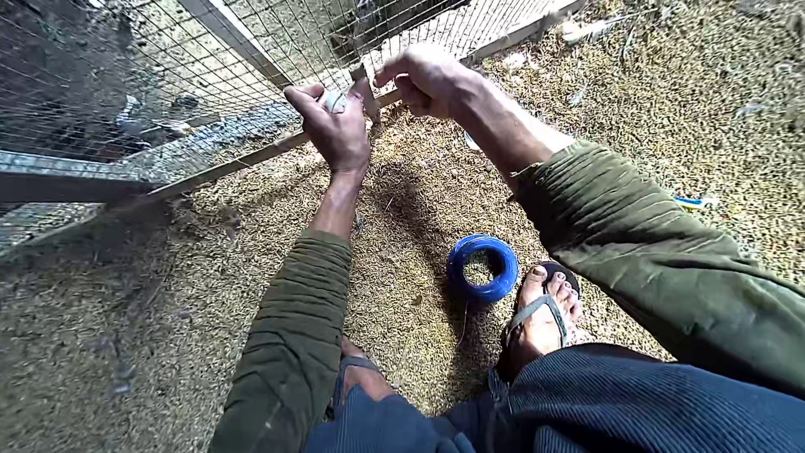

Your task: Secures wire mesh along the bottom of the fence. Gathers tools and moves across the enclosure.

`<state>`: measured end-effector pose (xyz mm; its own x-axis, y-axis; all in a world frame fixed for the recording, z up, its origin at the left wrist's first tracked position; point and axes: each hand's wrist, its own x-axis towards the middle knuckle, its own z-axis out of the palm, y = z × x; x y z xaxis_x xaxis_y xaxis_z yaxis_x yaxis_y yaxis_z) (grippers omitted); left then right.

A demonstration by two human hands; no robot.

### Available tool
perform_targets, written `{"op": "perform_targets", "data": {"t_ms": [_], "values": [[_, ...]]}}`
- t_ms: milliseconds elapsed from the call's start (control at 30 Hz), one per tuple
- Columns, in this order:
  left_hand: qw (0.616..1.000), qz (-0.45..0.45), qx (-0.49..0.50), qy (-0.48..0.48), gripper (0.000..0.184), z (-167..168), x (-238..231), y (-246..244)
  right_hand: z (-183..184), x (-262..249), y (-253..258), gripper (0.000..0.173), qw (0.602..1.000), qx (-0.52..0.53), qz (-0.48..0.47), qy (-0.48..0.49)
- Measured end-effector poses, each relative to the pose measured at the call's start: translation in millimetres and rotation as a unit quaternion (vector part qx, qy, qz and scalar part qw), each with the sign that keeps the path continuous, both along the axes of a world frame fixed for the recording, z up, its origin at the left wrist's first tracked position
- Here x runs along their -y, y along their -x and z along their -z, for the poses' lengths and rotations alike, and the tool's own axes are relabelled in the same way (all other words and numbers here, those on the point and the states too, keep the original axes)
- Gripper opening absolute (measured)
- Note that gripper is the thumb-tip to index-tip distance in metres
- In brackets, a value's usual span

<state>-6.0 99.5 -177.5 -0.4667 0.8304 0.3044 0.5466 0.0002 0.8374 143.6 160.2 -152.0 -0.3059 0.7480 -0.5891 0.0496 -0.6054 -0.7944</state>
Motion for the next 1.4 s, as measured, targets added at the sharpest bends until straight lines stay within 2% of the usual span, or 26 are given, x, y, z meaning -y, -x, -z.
{"op": "perform_targets", "data": {"t_ms": [133, 200, 333, 467, 600, 833, 1033, 1200, 1400], "values": [[0.996, 0.078, 0.036, -0.036, 0.072, 12.6, 4.9, 11.3, -2.3, 2.0, 1.9, 0.015, 1.0, 0.006, 0.007, -0.011], [0.993, 0.095, 0.065, -0.037, 0.072, 22.0, 13.9, 15.0, -3.6, 0.0, 3.6, 0.014, 1.0, 0.007, 0.012, -0.008], [0.988, 0.084, 0.128, 0.038, 0.055, 31.7, 18.5, 19.1, -3.8, -8.5, 6.8, 0.027, 0.999, 0.01, 0.024, -0.02], [0.984, 0.092, 0.127, 0.083, 0.047, 37.0, 9.9, 24.2, -3.6, -11.0, 9.4, 0.02, 0.999, 0.023, 0.013, -0.035], [0.978, 0.101, 0.154, 0.095, 0.053, 38.3, 12.4, 22.4, -1.5, -12.7, 9.7, 0.02, 0.999, 0.025, 0.012, -0.043], [0.93, 0.162, 0.313, 0.101, 0.076, 51.7, 8.4, 23.9, 3.0, -6.0, 13.7, 0.021, 0.995, 0.013, 0.074, -0.064], [0.925, 0.177, 0.321, 0.101, 0.074, 46.2, 14.3, 21.0, 16.1, -1.2, 21.6, 0.022, 0.989, -0.002, 0.104, -0.107], [0.926, 0.162, 0.323, 0.111, 0.058, 36.3, 11.0, 21.4, 18.6, 9.3, 23.7, 0.025, 0.983, 0.001, 0.111, -0.147], [0.929, 0.161, 0.311, 0.12, 0.053, 35.3, 10.9, 23.1, 21.4, 18.9, 25.8, 0.026, 0.979, -0.005, 0.1, -0.177]]}}
